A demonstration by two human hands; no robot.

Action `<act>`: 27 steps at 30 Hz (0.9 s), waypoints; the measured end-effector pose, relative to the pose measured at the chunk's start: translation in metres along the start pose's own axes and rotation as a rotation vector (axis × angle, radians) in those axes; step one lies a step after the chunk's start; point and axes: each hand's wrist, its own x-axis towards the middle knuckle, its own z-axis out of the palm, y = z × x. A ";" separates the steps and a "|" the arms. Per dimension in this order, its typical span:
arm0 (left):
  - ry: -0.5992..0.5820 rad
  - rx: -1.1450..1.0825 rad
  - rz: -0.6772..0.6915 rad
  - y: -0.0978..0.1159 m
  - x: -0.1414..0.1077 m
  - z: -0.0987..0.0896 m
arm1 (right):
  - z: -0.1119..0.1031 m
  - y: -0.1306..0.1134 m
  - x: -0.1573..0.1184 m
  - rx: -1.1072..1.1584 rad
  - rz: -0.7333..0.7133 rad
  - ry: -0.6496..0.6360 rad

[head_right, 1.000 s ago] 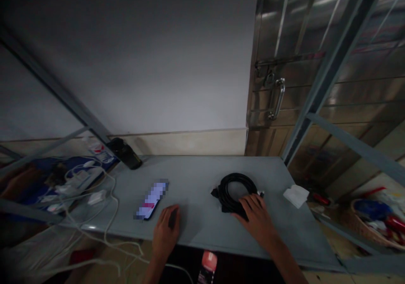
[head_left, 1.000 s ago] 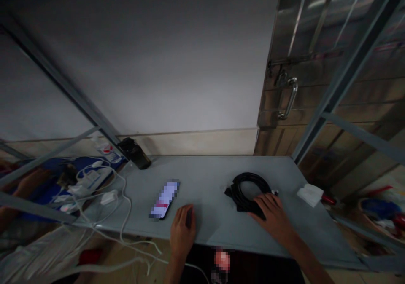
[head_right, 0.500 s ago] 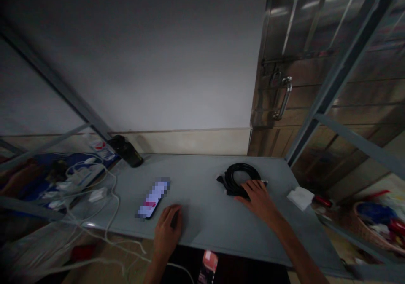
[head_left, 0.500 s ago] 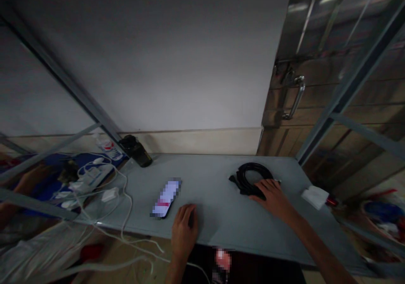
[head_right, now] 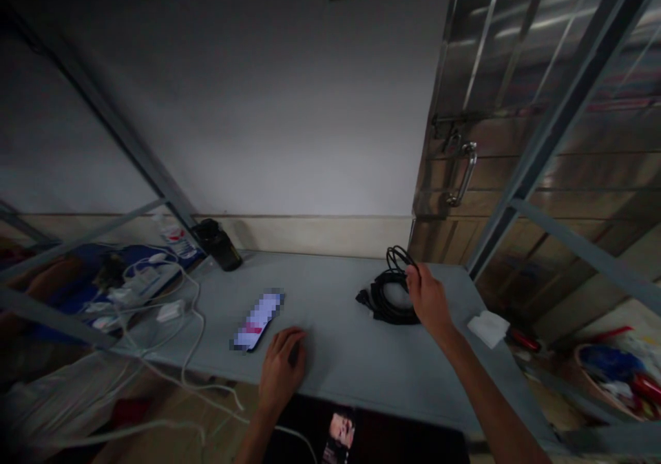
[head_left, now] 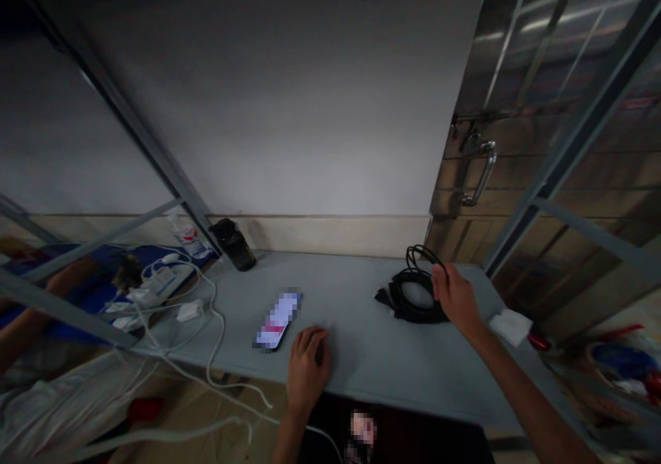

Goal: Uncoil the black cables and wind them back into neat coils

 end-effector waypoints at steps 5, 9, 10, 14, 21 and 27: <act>-0.013 -0.031 -0.005 0.001 0.003 -0.004 | -0.053 -0.070 0.003 0.216 0.078 0.138; -0.032 -0.188 -0.028 0.010 0.003 -0.011 | -0.076 -0.121 -0.028 0.323 0.089 0.150; -0.046 -0.259 -0.060 0.016 -0.001 -0.012 | -0.077 -0.129 -0.040 0.348 0.097 0.149; -0.139 -0.684 -0.354 0.053 -0.036 -0.001 | -0.060 -0.146 -0.096 0.467 0.134 0.070; -0.072 -1.252 -0.808 0.121 -0.075 0.002 | -0.003 -0.116 -0.196 0.360 0.136 -0.113; 0.038 -1.262 -0.888 0.124 -0.057 -0.027 | 0.006 -0.079 -0.231 0.290 0.018 -0.175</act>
